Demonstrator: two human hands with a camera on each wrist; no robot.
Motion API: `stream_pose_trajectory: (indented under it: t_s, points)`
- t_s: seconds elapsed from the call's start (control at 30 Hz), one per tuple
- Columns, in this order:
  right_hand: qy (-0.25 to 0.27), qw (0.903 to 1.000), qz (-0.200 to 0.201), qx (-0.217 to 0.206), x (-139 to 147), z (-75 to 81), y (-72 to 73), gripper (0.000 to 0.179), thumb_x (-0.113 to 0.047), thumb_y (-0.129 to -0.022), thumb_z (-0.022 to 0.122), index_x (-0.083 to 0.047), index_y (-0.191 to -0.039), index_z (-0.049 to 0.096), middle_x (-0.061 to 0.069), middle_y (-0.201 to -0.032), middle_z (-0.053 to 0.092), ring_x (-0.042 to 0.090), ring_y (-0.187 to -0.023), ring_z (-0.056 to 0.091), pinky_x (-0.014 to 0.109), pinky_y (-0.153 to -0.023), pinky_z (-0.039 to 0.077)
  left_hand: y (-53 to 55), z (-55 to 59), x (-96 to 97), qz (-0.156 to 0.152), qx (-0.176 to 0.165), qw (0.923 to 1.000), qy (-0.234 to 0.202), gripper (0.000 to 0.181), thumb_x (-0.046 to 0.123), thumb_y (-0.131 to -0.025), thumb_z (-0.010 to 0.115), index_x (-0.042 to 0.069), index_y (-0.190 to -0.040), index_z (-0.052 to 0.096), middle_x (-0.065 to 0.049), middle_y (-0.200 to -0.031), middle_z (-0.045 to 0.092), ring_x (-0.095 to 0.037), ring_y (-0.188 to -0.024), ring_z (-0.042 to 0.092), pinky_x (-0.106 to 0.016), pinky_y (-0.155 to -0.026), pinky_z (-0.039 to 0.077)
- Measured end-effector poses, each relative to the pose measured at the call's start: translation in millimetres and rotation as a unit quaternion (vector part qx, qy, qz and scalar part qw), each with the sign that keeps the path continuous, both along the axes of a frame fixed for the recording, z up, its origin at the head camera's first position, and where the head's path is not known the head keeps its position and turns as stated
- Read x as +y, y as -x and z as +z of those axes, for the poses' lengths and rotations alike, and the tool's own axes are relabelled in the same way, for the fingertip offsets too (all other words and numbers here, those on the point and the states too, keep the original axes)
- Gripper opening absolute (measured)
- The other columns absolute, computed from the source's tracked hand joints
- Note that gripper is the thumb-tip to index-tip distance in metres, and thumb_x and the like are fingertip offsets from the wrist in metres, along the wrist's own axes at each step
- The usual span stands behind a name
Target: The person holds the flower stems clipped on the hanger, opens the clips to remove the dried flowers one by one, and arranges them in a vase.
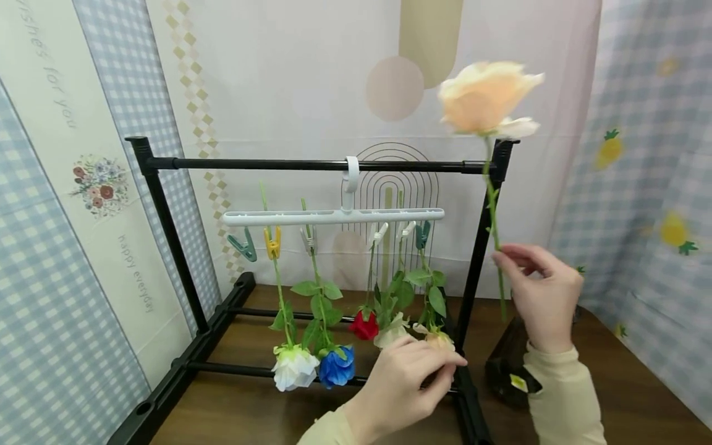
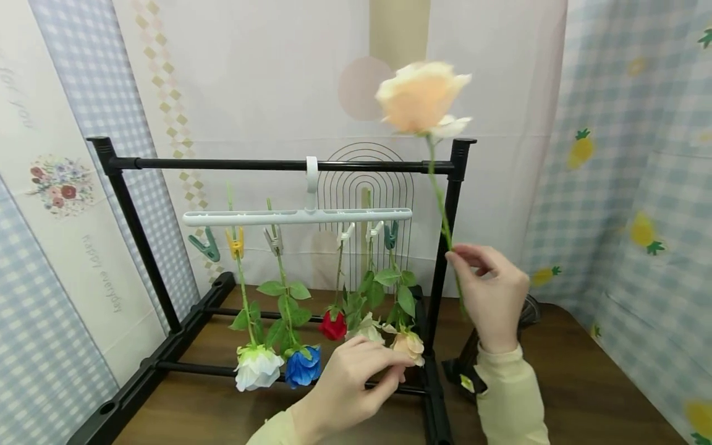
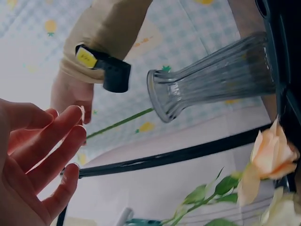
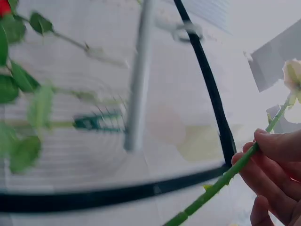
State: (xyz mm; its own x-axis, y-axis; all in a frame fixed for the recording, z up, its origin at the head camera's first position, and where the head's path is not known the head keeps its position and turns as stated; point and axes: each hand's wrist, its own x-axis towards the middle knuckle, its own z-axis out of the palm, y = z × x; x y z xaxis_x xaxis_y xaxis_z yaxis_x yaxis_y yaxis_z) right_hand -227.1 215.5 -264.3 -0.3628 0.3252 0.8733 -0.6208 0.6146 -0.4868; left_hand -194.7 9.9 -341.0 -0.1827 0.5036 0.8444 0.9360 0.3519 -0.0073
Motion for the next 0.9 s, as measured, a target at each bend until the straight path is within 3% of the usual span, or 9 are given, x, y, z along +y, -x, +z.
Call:
stream_pose_trajectory:
  t_s: [0.2,0.27,0.33,0.47,0.6,0.67,0.77,0.9]
  points:
    - [0.066,0.9976,-0.001,-0.018,29,16.9,3.5,0.017,-0.008,-0.081,0.077,0.004,-0.092,0.076,-0.033,-0.070,0.064,-0.010,-0.062,0.062,0.009,-0.055,0.042,12.5,-6.9,19.9,0.002,-0.085,0.9963,0.007,0.016,0.012,-0.091,0.064,0.021,-0.102,0.071,0.012,-0.085,0.073,0.005,-0.063,0.053,-0.006,-0.069,0.030]
    - [0.108,0.9935,0.035,-0.007,37,19.7,6.1,0.019,-0.005,-0.080,0.077,0.008,-0.093,0.075,-0.025,-0.069,0.068,-0.005,-0.062,0.065,0.010,-0.058,0.047,17.4,-10.8,26.8,-0.002,-0.128,0.9917,0.016,0.016,0.014,-0.092,0.063,0.020,-0.104,0.071,0.011,-0.083,0.073,0.006,-0.060,0.051,-0.005,-0.066,0.029]
    - [0.157,0.9840,0.084,0.006,43,19.6,8.7,0.019,-0.002,-0.077,0.078,0.010,-0.092,0.074,-0.016,-0.068,0.071,0.001,-0.061,0.067,0.012,-0.059,0.049,22.8,-15.3,33.8,0.000,-0.168,0.9854,0.029,0.015,0.017,-0.094,0.062,0.020,-0.106,0.070,0.011,-0.082,0.073,0.008,-0.055,0.047,-0.004,-0.059,0.030]
    - [0.239,0.9588,0.153,0.017,54,10.9,12.3,0.019,0.005,-0.073,0.079,0.013,-0.089,0.073,-0.001,-0.066,0.073,0.009,-0.058,0.067,0.013,-0.054,0.047,33.9,-25.1,48.3,-0.014,-0.267,0.9627,0.043,0.019,0.019,-0.097,0.057,0.020,-0.113,0.066,0.008,-0.086,0.074,0.009,-0.047,0.035,-0.009,-0.047,0.029]
    - [0.217,0.9727,0.077,-0.032,61,-0.8,14.0,0.017,-0.001,-0.076,0.079,0.007,-0.091,0.075,-0.011,-0.066,0.072,0.003,-0.058,0.065,0.012,-0.052,0.044,44.0,-33.8,63.1,-0.036,-0.357,0.9325,0.044,0.023,0.021,-0.097,0.057,0.022,-0.119,0.063,0.006,-0.094,0.075,0.010,-0.053,0.045,-0.010,-0.052,0.036]
    - [0.198,0.9779,0.034,-0.058,64,-5.7,13.9,0.018,-0.005,-0.078,0.079,0.004,-0.094,0.075,-0.016,-0.068,0.071,0.000,-0.061,0.065,0.012,-0.055,0.045,48.1,-37.1,70.8,-0.045,-0.390,0.9190,0.041,0.026,0.021,-0.097,0.058,0.022,-0.123,0.062,0.007,-0.097,0.074,0.009,-0.064,0.055,-0.011,-0.058,0.041]
    - [0.181,0.9794,-0.006,-0.090,68,-11.7,12.1,0.022,-0.011,-0.080,0.078,0.001,-0.098,0.075,-0.021,-0.070,0.069,-0.002,-0.064,0.064,0.011,-0.058,0.046,53.2,-40.2,82.4,-0.051,-0.422,0.9046,0.030,0.033,0.024,-0.095,0.061,0.023,-0.128,0.058,0.007,-0.102,0.072,0.003,-0.083,0.064,-0.014,-0.071,0.048]
    - [0.150,0.9780,-0.048,-0.136,71,-18.3,7.6,0.023,-0.018,-0.082,0.077,-0.004,-0.101,0.075,-0.027,-0.071,0.065,-0.006,-0.066,0.061,0.009,-0.059,0.045,60.3,-41.8,97.7,-0.044,-0.456,0.8889,0.008,0.043,0.029,-0.093,0.064,0.025,-0.135,0.052,0.004,-0.114,0.069,-0.006,-0.105,0.064,-0.020,-0.085,0.050]
